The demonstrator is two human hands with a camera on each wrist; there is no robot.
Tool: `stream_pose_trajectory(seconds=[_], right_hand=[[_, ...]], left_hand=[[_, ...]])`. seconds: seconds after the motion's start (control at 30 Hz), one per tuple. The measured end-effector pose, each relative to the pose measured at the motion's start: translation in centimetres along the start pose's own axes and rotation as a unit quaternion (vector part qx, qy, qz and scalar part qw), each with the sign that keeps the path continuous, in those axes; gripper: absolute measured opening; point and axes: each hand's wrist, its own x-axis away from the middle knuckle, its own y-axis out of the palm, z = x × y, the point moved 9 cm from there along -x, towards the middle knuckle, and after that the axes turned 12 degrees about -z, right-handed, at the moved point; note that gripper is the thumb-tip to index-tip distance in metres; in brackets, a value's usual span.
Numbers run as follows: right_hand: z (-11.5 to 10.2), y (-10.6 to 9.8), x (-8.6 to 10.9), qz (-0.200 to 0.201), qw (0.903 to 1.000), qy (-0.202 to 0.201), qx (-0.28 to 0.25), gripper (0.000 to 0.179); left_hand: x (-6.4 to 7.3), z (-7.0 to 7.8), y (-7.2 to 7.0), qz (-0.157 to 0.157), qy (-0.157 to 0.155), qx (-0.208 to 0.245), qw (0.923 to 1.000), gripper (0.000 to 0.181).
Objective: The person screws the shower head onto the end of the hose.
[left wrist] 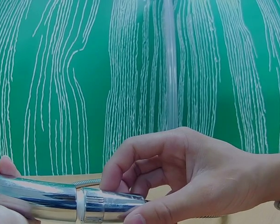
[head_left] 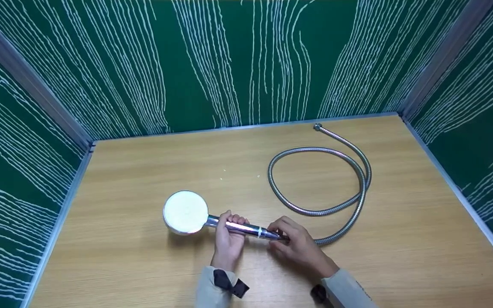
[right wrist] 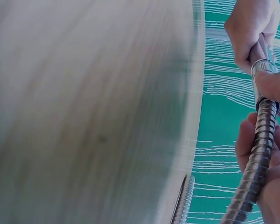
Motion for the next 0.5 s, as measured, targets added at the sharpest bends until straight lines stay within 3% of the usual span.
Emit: stream_pose_trajectory(seconds=[0.5], right_hand=[[0.10, 0.14, 0.03, -0.007, 1.0000, 0.000, 0.001, 0.028]], left_hand=[[0.00, 0.03, -0.03, 0.002, -0.006, -0.016, 0.9999, 0.033]])
